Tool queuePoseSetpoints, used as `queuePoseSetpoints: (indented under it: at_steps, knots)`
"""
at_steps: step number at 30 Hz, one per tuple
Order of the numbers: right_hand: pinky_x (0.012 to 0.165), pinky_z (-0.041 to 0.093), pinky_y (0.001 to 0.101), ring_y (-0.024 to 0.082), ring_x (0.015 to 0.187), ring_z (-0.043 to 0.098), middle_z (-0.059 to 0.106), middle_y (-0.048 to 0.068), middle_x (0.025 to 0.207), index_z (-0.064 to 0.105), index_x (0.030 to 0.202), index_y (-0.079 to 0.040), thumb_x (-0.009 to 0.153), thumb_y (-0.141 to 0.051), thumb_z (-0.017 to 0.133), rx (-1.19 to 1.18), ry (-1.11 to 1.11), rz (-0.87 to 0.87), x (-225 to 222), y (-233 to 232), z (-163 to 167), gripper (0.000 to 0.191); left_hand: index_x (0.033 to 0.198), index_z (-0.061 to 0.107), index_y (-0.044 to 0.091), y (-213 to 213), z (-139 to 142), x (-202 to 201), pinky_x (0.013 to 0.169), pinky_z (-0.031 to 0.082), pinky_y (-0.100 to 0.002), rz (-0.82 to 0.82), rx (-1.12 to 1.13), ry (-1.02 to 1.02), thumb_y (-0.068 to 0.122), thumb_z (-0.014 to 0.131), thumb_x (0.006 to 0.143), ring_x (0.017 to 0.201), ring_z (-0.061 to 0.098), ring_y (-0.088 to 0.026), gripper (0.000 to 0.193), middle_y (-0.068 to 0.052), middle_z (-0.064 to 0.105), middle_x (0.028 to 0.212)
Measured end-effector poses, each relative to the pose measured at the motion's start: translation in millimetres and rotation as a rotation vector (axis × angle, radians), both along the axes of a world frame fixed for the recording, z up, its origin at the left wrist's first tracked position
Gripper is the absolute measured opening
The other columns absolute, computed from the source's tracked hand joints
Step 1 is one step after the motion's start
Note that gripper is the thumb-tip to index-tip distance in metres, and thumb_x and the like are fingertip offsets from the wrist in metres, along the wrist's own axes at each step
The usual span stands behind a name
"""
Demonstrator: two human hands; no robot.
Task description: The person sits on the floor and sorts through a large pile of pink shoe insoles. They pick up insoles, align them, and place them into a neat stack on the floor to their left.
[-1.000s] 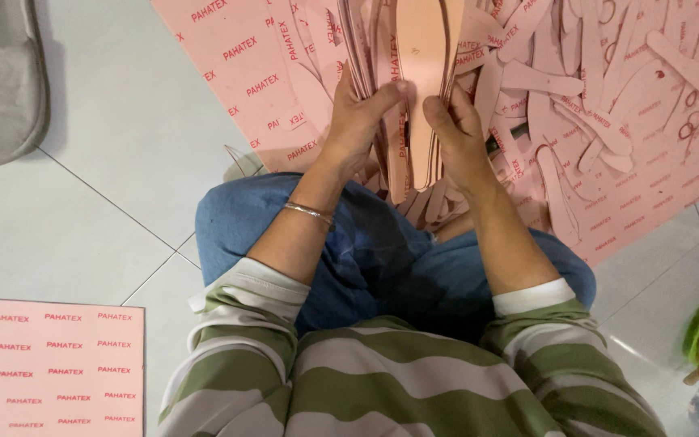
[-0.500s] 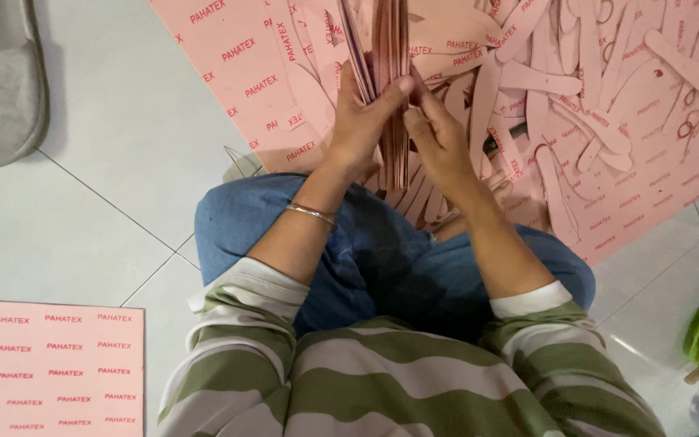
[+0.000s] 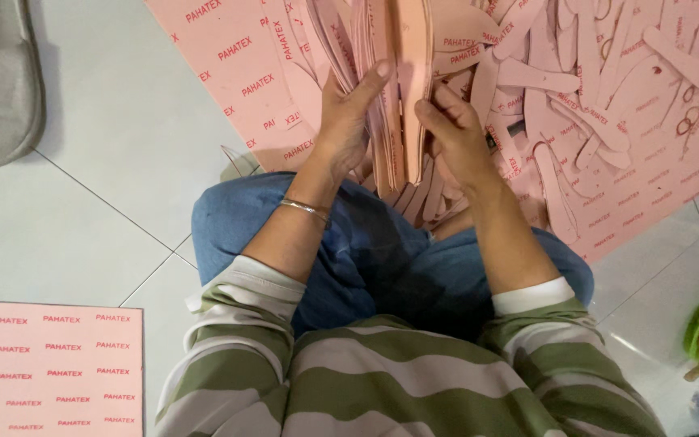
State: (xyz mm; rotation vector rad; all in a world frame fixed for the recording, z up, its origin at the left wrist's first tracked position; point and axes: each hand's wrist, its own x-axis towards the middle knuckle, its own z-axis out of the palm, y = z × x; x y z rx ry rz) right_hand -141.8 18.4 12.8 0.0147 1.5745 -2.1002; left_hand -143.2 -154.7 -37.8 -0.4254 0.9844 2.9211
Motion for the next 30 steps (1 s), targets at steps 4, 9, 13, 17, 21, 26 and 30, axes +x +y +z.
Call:
queuePoseSetpoints:
  at_steps: [4, 9, 13, 17, 21, 26, 30]
  knots:
    - [0.110, 0.052, 0.0332, 0.019, 0.127, 0.062, 0.063, 0.010, 0.140, 0.050, 0.150, 0.002, 0.108, -0.014, 0.057, -0.175, -0.181, -0.032, -4.9, 5.8, 3.9, 0.045, 0.134, 0.056, -0.003, -1.7, 3.9, 1.0, 0.094, 0.060, -0.039, -0.035, 0.074, -0.025, 0.022, 0.075, 0.096, 0.110, 0.068, -0.023, 0.050, -0.015, 0.068, 0.122]
    - [0.112, 0.051, 0.0340, 0.019, 0.128, 0.062, 0.063, 0.011, 0.140, 0.048, 0.151, 0.002, 0.109, -0.015, 0.056, -0.217, -0.195, -0.021, -6.0, 8.7, 6.6, 0.047, 0.133, 0.057, -0.004, -2.3, 3.7, 1.4, 0.093, 0.060, -0.039, -0.053, 0.070, -0.016, 0.023, 0.074, 0.097, 0.109, 0.067, -0.023, 0.048, -0.015, 0.067, 0.121]
    - [0.113, 0.051, 0.0345, 0.019, 0.131, 0.059, 0.060, 0.010, 0.142, 0.045, 0.154, 0.003, 0.111, -0.014, 0.054, -0.169, -0.190, -0.041, -6.0, 10.2, -2.3, 0.048, 0.138, 0.052, -0.005, 1.3, -2.5, 1.5, 0.102, 0.054, -0.039, -0.051, -0.031, 0.018, 0.027, 0.073, 0.097, 0.117, 0.063, -0.023, 0.056, -0.015, 0.064, 0.127]
    - [0.121, 0.042, 0.0306, 0.017, 0.144, 0.048, 0.045, 0.008, 0.159, 0.022, 0.165, -0.006, 0.109, -0.009, 0.055, 0.178, 0.160, 0.174, 7.2, 2.7, -26.4, 0.065, 0.149, 0.022, 0.005, 15.6, -6.6, 6.2, 0.113, 0.044, -0.036, -0.203, -0.227, 0.082, 0.037, 0.068, 0.101, 0.132, 0.046, -0.018, 0.074, -0.015, 0.047, 0.139]
    - [0.100, 0.055, 0.0349, 0.022, 0.124, 0.059, 0.051, 0.012, 0.141, 0.012, 0.158, -0.005, 0.095, -0.004, 0.068, 0.363, 0.255, 0.346, 16.9, -1.2, -43.6, 0.084, 0.156, 0.012, 0.004, 20.2, -9.2, 10.5, 0.114, 0.043, -0.035, -0.383, -0.280, 0.075, 0.040, 0.067, 0.100, 0.139, 0.044, -0.021, 0.087, -0.015, 0.042, 0.149]
    - [0.109, 0.052, 0.0399, 0.026, 0.133, 0.055, 0.052, 0.016, 0.142, 0.021, 0.162, -0.007, 0.101, 0.000, 0.073, 0.443, 0.543, 0.263, 11.1, 5.0, -37.9, 0.080, 0.167, 0.024, -0.003, 16.5, -13.2, 9.2, 0.111, 0.044, -0.042, -0.573, -0.243, 0.008, 0.038, 0.067, 0.103, 0.136, 0.051, -0.029, 0.087, -0.020, 0.051, 0.149]
    - [0.094, 0.055, 0.0426, 0.039, 0.110, 0.064, 0.060, 0.024, 0.127, 0.023, 0.166, -0.009, 0.097, -0.006, 0.066, 0.864, 0.488, 0.114, 7.6, 19.7, -32.8, 0.082, 0.161, -0.014, 0.013, 25.0, -13.9, 5.8, 0.126, 0.022, -0.041, -0.422, -0.166, 0.045, 0.030, 0.069, 0.097, 0.154, 0.029, -0.031, 0.105, -0.022, 0.031, 0.164]
